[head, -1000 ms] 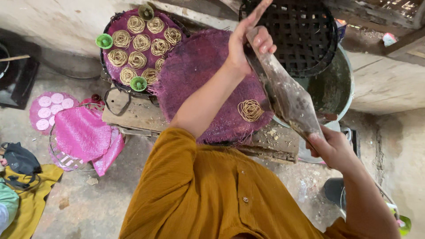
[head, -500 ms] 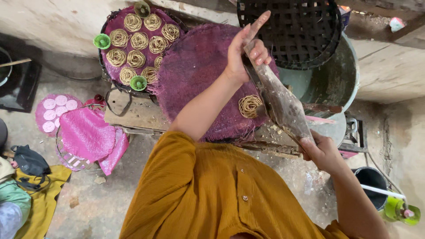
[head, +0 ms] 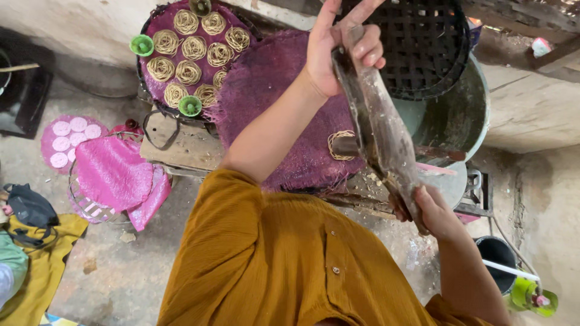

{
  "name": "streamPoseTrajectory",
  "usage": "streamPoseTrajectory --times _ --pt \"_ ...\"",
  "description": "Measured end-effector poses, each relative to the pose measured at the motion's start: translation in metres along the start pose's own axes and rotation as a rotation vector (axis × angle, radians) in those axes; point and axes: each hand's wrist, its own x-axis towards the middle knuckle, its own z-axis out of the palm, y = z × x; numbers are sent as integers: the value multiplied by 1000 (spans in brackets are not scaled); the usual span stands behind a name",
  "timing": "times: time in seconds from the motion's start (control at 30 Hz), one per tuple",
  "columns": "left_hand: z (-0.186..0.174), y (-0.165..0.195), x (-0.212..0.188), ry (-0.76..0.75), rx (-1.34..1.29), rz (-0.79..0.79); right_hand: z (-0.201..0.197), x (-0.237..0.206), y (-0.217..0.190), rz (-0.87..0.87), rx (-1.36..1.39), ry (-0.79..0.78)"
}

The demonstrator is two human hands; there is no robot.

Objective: The person operates a manual noodle press, loading dough into the press chamber and pressing the lever to extrude noodles onto a cloth-covered tray. They cut the extruded noodle strands, arrange the formed noodle nests on the tray, and repeat the pressing cycle for successive nests.

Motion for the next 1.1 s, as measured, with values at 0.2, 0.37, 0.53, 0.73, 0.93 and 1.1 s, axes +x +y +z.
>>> streamPoseTrajectory --times 0.2,0.37,0.53,0.73,0.93,1.1 --pt "-36 29 -50 262 93 147 21 58 3 111 -164 43" --pt "-49 34 -73 303 121 233 28 68 -3 152 -279 -7" --pt "-36 22 -75 310 58 246 10 45 -32 161 -417 126" --pt "-8 53 -80 195 104 335 28 54 -37 -58 -568 58" --pt "6 20 -100 163 71 309 25 12 -52 103 -611 134" --pt "4 31 -86 46 122 412 28 28 -66 -49 -727 173"
